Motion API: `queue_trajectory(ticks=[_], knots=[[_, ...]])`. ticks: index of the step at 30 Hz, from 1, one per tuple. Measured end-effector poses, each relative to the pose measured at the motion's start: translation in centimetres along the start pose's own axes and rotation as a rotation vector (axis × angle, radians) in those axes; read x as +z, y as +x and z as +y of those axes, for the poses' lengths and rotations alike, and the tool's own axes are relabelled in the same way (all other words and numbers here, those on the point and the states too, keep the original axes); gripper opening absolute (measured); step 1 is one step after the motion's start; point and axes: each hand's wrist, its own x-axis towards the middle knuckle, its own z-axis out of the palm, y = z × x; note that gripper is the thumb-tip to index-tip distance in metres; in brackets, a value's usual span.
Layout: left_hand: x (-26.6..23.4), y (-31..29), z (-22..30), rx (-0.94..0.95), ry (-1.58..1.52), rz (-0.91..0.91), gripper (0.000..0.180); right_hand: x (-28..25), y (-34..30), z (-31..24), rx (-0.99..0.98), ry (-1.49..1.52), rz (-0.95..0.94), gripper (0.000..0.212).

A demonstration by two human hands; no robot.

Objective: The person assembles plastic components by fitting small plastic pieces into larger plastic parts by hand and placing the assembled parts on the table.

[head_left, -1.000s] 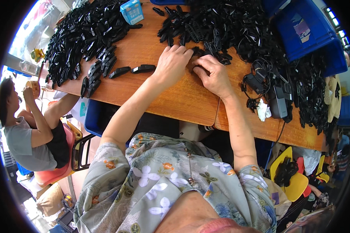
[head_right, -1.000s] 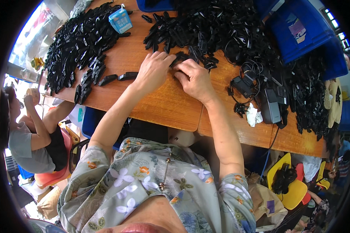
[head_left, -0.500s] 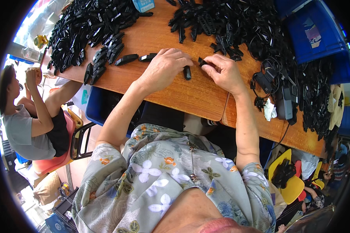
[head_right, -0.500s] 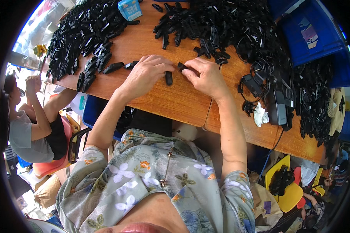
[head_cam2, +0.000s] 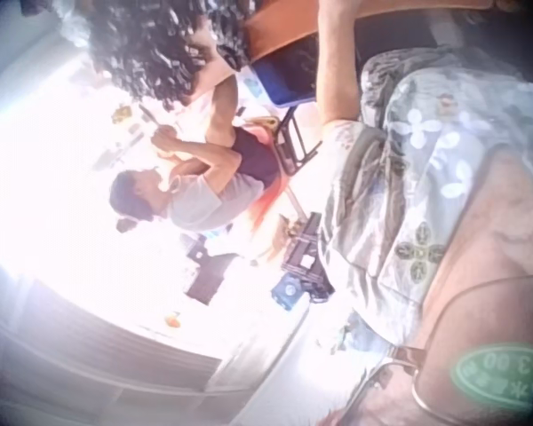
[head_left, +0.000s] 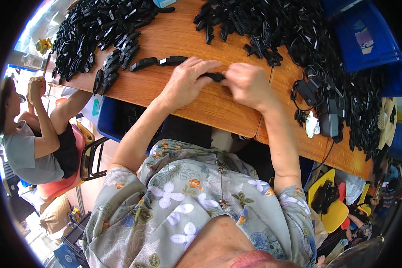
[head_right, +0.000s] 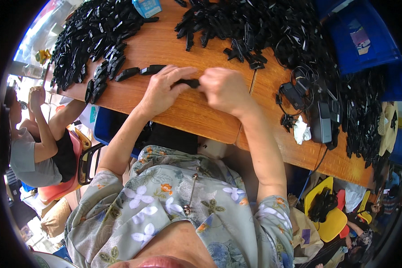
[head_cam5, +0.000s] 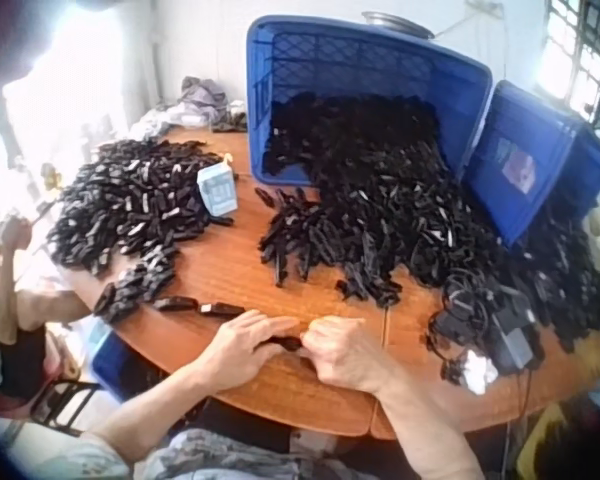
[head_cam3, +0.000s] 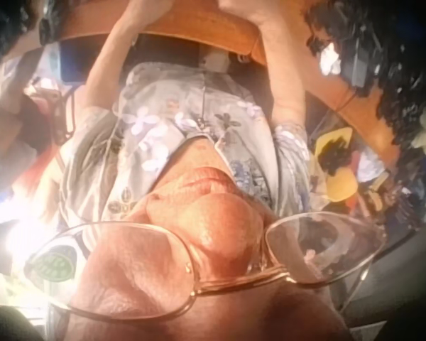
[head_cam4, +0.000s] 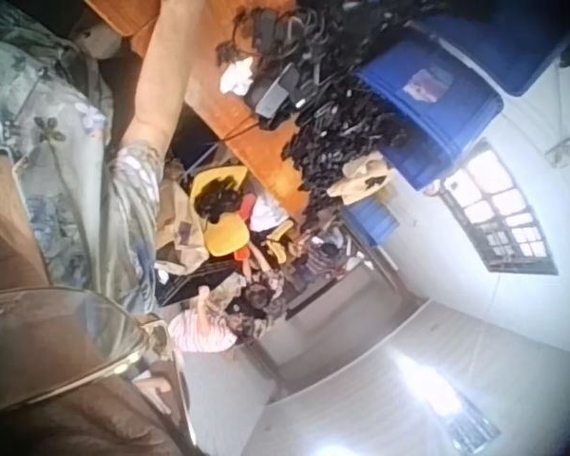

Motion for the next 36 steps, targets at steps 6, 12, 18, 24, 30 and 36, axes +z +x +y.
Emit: queue_trajectory(ticks=[6, 12, 18, 24, 30, 36], knots=[[0.2, -0.5, 0.0, 0.097, 0.218, 0.045, 0.04, 0.7, 0.4, -0.3, 0.054, 0.091, 0.172, 0.01], [-3.7, -2.0, -1.2, -0.039, 0.718, 0.2, 0.03, 0.7, -0.5, 3.6, 0.276, -0.354, 0.246, 0.026], [-5.0, -1.9, -2.9, -0.17, 0.773, 0.305, 0.04, 1.9, -0.4, 2.6, 0.189, -0.203, 0.261, 0.03], [-0.5, 6.5, -3.4, -0.051, 0.447, 0.228, 0.037, 1.8, -0.3, 1.2, 0.234, 0.012, 0.365, 0.023], [-0.3, 6.8, -4.2, -0.113, 0.272, 0.106, 0.025, 1.9, -0.6, 1.5, 0.338, 0.313, 0.307, 0.01], [-1.2, 0.9, -0.9, -0.235, 0.252, 0.218, 0.018, 0.9, -1.1, 2.3, 0.395, 0.247, 0.258, 0.01]])
